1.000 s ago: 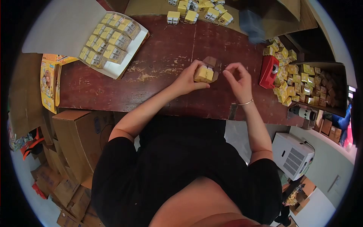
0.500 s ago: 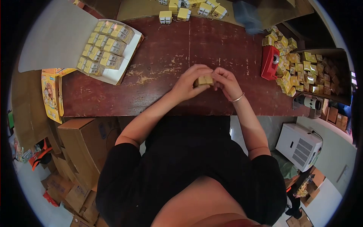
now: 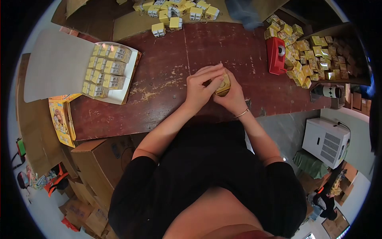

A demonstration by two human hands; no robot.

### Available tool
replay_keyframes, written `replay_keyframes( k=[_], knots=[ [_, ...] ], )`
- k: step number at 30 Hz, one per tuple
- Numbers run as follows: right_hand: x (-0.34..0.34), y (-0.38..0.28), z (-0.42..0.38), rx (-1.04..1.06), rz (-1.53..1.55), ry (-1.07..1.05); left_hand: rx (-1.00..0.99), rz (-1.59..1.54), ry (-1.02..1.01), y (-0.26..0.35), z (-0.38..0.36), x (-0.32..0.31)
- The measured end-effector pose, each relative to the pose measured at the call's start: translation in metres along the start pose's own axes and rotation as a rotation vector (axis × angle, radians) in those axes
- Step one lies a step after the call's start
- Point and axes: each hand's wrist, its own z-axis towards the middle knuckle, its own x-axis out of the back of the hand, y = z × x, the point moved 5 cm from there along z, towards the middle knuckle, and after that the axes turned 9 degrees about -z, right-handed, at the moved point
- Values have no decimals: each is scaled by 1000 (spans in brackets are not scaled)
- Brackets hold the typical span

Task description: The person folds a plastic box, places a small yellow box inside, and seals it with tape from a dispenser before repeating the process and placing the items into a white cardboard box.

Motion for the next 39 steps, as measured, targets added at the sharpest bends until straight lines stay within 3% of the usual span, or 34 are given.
replay_keyframes(
  k=[11, 14, 17, 19, 23, 26, 28, 29, 30, 31, 32, 33, 34, 35, 36, 37, 38, 39],
  knots=[
    [15, 13, -9, -31, 104, 62, 169, -120, 24, -7, 11, -17],
    [18, 20, -12, -54, 128, 59, 294, -153, 50, -14, 9, -21],
    [22, 27, -16, -109, 172, 44, 198, -4, -61, -14, 8, -28],
    [28, 33, -17, -138, 192, 47, -21, 209, -204, -2, 8, -40],
    [35, 43, -29, -120, 100, 125, -41, 274, -322, -4, 6, -57],
    [39, 55, -31, -157, 166, 187, 22, 104, -378, -16, 7, -69],
    [51, 65, -31, -210, 263, 229, 217, -102, -303, -29, 7, -82],
    [60, 65, -30, -131, 248, 183, 215, -109, -316, -31, 9, -87],
    [71, 65, -31, -56, 234, 138, 391, -298, -250, -42, 9, -89],
    [88, 79, -31, -134, 385, 46, 568, -484, -182, -54, 8, -93],
    [107, 96, -29, -209, 536, -46, 720, -475, -296, -74, 9, -94],
    [138, 122, -28, -272, 404, 187, 722, -480, -311, -78, 7, -98],
    [161, 146, -27, -334, 266, 416, 577, -423, -344, -74, 8, -102],
    [165, 170, -18, -341, 260, 430, 434, -367, -374, -71, 8, -106],
    [177, 191, -11, -245, 130, 621, 434, -376, -387, -77, 6, -109],
    [190, 190, -12, -143, -6, 806, 396, -197, -500, -82, 5, -115],
    [188, 200, -9, -222, 118, 743, 351, -16, -611, -88, 3, -122],
    [181, 199, -3, -300, 244, 678, 349, -23, -627, -90, 7, -130]
  ],
)
